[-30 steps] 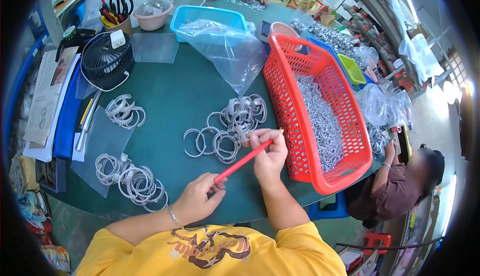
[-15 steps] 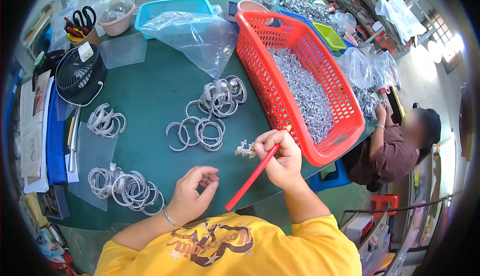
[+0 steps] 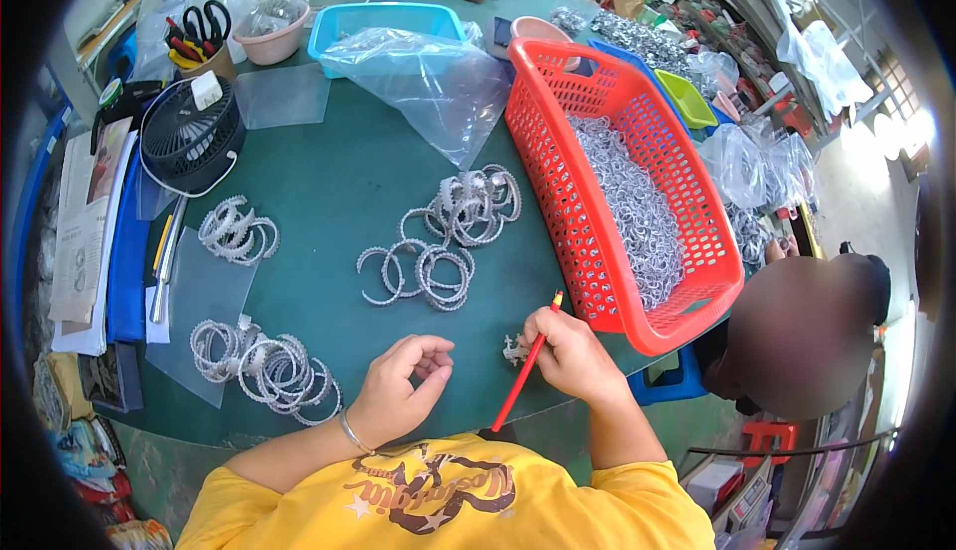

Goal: The person assembles small metal rings and curved toothed components by hand at a workbench.

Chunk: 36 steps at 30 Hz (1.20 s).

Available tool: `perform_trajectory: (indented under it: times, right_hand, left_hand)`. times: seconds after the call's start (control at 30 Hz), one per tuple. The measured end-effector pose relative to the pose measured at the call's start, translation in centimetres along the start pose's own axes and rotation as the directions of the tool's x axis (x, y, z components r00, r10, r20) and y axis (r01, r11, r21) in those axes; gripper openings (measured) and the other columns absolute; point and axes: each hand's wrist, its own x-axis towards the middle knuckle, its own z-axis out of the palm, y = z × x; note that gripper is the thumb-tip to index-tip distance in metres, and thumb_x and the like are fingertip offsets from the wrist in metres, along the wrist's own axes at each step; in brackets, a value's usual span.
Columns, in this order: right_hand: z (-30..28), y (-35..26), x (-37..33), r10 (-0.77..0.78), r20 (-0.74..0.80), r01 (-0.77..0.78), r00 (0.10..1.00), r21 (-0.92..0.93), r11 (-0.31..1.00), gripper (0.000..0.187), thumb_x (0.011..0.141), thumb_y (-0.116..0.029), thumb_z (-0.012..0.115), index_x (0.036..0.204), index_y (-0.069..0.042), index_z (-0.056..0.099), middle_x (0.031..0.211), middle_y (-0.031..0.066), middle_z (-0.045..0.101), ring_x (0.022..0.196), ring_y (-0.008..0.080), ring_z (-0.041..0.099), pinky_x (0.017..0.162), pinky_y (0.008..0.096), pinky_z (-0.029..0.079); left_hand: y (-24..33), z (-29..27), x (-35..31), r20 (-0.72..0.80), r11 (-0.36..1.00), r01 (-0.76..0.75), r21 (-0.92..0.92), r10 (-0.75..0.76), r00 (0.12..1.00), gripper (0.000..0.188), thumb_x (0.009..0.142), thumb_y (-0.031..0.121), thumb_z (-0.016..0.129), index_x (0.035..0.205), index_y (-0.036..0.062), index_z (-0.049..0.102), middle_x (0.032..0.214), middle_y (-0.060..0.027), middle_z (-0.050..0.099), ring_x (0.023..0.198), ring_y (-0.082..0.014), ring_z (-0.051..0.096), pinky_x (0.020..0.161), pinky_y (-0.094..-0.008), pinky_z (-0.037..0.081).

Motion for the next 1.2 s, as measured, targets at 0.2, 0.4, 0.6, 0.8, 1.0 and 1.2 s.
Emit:
perform_trajectory:
  times: [0.2, 0.4, 0.6, 0.8, 1.0, 1.2]
  right_hand:
    - [0.9, 1.2, 0.4, -0.12, -0.072, 0.086, 0.99, -0.367, 0.926, 0.016, 0.067, 0.007, 0.055, 0.076, -0.005, 0.049, 0.072, 0.014, 0.056, 0.071, 0.0328, 0.058, 0.059, 0.0396, 0.047]
    - [2.6, -0.1, 1.7, -0.204, -0.263, 0.155, 0.943, -0.192, 0.969, 0.026, 0.064, 0.007, 0.069, 0.071, -0.002, 0.045, 0.081, 0.0149, 0.06, 0.07, 0.0299, 0.057, 0.06, 0.0354, 0.047]
    - [5.6, -0.9, 6.2, -0.328, -0.194, 0.278, 0.925, -0.246, 0.929, 0.029, 0.061, -0.003, 0.074, 0.071, -0.006, 0.046, 0.078, 0.0097, 0.059, 0.076, 0.0289, 0.055, 0.073, 0.0377, 0.041]
    - [5.0, 0.2, 6.6, -0.161, -0.196, 0.205, 0.967, 0.232, 0.951, 0.023, 0.072, 0.008, 0.063, 0.07, -0.004, 0.044, 0.075, 0.0071, 0.054, 0.068, 0.0183, 0.057, 0.067, 0.0289, 0.045]
    - [3.8, -0.9, 4.2, -0.192, 0.196, -0.074, 0.962, 0.859, 0.507, 0.016, 0.082, 0.006, 0.053, 0.081, -0.006, 0.042, 0.087, 0.0122, 0.054, 0.067, 0.0121, 0.055, 0.06, 0.0212, 0.046]
    - [4.2, -0.4, 2.3, -0.029, 0.001, 0.014, 1.0, 0.861, 0.508, 0.027, 0.074, 0.006, 0.064, 0.082, -0.006, 0.041, 0.091, 0.0141, 0.057, 0.079, 0.0137, 0.056, 0.068, 0.0239, 0.048]
  left_hand:
    - [-0.2, 0.0, 0.2, 0.012, 1.0, -0.022, 0.022, 0.022, 1.0, 0.023, 0.08, 0.0, 0.058, 0.103, 0.0013, 0.054, 0.086, -0.0064, 0.059, 0.074, -0.0114, 0.057, 0.065, -0.023, 0.047]
    - [-0.5, -0.2, 0.1, -0.026, 0.998, 0.031, -0.048, -0.033, 0.999, 0.021, 0.082, -0.001, 0.056, 0.102, 0.0004, 0.053, 0.087, -0.0057, 0.058, 0.076, -0.011, 0.057, 0.067, -0.0226, 0.047]
    - [-2.0, -0.3, 0.7, -0.256, 0.97, -0.069, -0.234, 0.007, 0.967, 0.019, 0.084, -0.008, 0.048, 0.101, -0.0014, 0.05, 0.096, -0.0067, 0.051, 0.083, -0.0118, 0.056, 0.075, -0.0222, 0.046]
    - [-1.8, -0.7, 0.8, -0.337, 0.985, -0.126, -0.121, 0.079, 0.938, 0.036, 0.078, -0.013, 0.051, 0.112, -0.0008, 0.046, 0.116, -0.01, 0.04, 0.087, -0.0131, 0.056, 0.074, -0.0228, 0.047]
    - [-0.7, -1.1, 0.5, -0.202, 0.988, -0.123, 0.092, 0.14, 0.969, 0.033, 0.078, -0.004, 0.061, 0.109, 0.0016, 0.056, 0.098, -0.0088, 0.055, 0.075, -0.0114, 0.056, 0.065, -0.0212, 0.047]
    - [-0.2, -0.4, 0.0, -0.204, 0.984, 0.011, -0.178, -0.048, 0.978, 0.017, 0.082, -0.001, 0.061, 0.098, -0.0041, 0.059, 0.083, -0.0045, 0.055, 0.064, -0.0063, 0.054, 0.054, -0.0177, 0.044]
